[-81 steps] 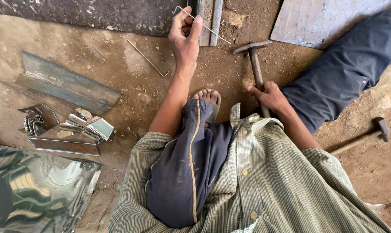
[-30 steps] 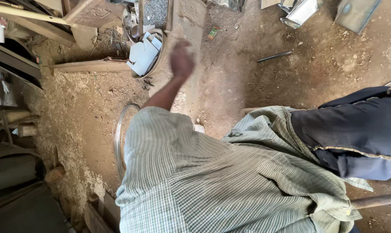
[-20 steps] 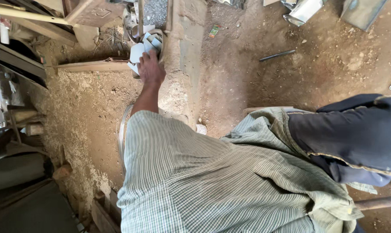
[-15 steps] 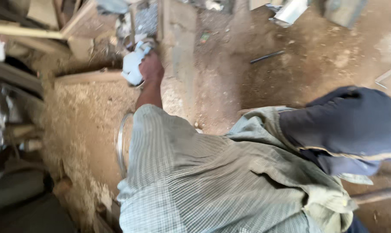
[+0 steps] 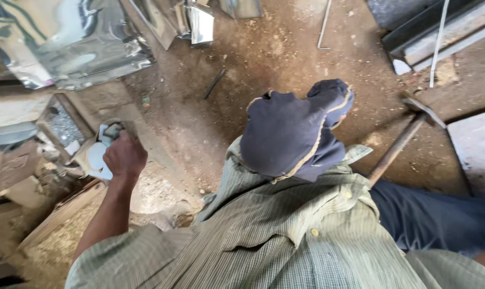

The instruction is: The person sits on the ground and hammers thin metal wire pieces against a heavy metal block, repeatedly repositioning and turning the wire to bend and flatten it. They then gather the finished wire pieces along with other small metal scraps into a bowl.

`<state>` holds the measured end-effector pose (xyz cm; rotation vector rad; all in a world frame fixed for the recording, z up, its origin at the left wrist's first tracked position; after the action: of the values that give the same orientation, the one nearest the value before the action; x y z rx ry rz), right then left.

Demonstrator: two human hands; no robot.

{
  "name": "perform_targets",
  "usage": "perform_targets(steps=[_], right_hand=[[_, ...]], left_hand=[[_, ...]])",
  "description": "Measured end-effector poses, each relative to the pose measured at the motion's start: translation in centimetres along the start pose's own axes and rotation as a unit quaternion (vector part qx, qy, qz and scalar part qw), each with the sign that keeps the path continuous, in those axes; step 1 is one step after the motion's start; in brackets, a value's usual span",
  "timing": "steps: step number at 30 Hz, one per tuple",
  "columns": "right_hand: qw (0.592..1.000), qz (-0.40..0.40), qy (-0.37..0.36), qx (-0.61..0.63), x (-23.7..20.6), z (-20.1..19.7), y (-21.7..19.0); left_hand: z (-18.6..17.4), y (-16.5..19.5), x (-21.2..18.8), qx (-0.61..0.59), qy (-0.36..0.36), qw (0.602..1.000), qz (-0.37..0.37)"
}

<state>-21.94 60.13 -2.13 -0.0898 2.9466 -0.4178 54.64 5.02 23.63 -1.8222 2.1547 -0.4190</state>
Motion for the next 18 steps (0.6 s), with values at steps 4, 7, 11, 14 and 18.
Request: perform_targets(steps=[4,7,11,14,18], right_hand=[[1.000,0.016,0.013,0.000,0.6,-2.3,1.1],[1.000,0.016,0.017,0.008,0.5,-3.4,2.4],[0.999,0.014,0.018,0.036,0.5,-3.7,2.8],[0.986,0.022,0.019,0.165,-0.6,-3.3,2.5],[0.952,-0.009,0.045,0.303,-4.8,-3.6,3.0]], left_hand=[[-3.0,10.1,2.6,-0.107,0.028,0.988,0.104],[-4.1,18.4,4.8,-0.177,0.046,0.966,0.181],[-4.1,29.4,7.9,-0.232,0.065,0.933,0.269],[-3.3,37.4,10.0,-0.265,0.080,0.915,0.293],[-0.3,46.7,12.0,-0.217,0.068,0.924,0.307]])
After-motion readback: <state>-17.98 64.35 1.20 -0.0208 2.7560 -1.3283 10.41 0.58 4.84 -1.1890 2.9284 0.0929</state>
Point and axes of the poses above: each hand's wrist, its own x-axis towards the middle knuckle, its own z-axis out of the palm, y = z × x, the point moved 6 cm from there along x, towards the middle knuckle, and after that the axes turned 13 degrees about y, right-handed, at the moved point
